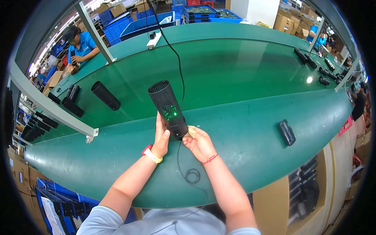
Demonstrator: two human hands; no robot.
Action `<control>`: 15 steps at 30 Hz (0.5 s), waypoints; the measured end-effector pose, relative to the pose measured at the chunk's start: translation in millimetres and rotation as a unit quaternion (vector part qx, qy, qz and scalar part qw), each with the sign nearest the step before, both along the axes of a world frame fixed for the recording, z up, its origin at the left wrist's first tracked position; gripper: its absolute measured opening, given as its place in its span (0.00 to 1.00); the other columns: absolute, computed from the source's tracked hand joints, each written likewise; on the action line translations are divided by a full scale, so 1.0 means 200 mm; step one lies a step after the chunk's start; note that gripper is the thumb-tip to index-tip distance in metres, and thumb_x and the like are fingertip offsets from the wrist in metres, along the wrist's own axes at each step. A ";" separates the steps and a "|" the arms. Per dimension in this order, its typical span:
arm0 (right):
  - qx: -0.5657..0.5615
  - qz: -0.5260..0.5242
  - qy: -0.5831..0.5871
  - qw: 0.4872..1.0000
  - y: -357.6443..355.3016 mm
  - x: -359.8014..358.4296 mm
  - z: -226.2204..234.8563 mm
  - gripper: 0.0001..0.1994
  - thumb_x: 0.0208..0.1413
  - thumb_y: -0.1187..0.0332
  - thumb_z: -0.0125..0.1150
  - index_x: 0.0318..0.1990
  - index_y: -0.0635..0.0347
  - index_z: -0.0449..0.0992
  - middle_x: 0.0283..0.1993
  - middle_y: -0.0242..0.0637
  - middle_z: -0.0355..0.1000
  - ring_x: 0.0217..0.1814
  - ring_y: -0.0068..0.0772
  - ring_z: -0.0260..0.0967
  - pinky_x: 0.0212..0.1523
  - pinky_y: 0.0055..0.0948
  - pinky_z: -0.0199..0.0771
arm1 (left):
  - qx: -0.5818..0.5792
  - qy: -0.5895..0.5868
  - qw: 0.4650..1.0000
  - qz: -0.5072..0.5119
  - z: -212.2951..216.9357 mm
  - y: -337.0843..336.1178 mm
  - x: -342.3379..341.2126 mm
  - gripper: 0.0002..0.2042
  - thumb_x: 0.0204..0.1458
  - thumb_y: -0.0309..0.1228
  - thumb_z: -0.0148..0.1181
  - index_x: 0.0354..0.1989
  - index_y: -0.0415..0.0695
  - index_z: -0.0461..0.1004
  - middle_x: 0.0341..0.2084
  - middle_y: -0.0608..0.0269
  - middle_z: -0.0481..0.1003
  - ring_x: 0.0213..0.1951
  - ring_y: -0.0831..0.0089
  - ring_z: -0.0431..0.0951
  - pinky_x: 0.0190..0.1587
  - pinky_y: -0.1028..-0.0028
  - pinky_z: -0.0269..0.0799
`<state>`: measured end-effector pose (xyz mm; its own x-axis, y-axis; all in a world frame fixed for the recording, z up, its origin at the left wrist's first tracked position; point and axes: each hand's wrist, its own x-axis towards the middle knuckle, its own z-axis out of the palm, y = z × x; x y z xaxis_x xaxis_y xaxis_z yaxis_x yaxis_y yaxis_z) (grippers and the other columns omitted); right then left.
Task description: Testing the power connection and multi-color lighting patterns of cylindrical black devices on a manufacturing assembly line.
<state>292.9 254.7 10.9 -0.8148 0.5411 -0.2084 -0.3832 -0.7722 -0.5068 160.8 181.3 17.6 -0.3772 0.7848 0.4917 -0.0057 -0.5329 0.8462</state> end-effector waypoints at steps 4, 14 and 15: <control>-0.047 0.000 0.040 0.998 0.02 0.01 -0.01 0.08 0.55 0.75 0.47 0.42 0.66 0.66 0.31 0.38 0.69 0.27 0.25 0.66 0.30 0.19 0.69 | 0.003 0.017 1.000 -0.016 -0.01 0.00 0.01 0.41 0.45 0.28 0.54 0.64 0.43 0.33 0.61 0.50 0.46 0.59 0.59 0.56 0.57 0.66 0.54; -0.031 -0.001 0.025 0.999 0.01 -0.01 -0.01 0.09 0.56 0.73 0.45 0.43 0.65 0.66 0.34 0.38 0.69 0.28 0.23 0.65 0.32 0.21 0.69 | -0.055 0.158 0.980 0.105 -0.01 -0.02 0.03 0.47 0.35 0.21 0.62 0.64 0.42 0.36 0.56 0.49 0.57 0.53 0.56 0.64 0.51 0.65 0.63; -0.031 0.000 0.025 0.999 0.01 -0.01 0.00 0.09 0.56 0.73 0.45 0.43 0.65 0.66 0.34 0.38 0.69 0.28 0.23 0.65 0.32 0.21 0.69 | -0.054 0.157 0.980 0.106 -0.01 -0.02 0.03 0.47 0.35 0.21 0.62 0.64 0.42 0.36 0.56 0.49 0.57 0.53 0.56 0.64 0.51 0.65 0.63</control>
<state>291.2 256.4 10.4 -0.8246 0.5291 -0.2003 -0.4074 -0.8010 -0.4386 166.3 176.8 15.2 -0.3804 0.7591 0.5282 0.3658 -0.4011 0.8398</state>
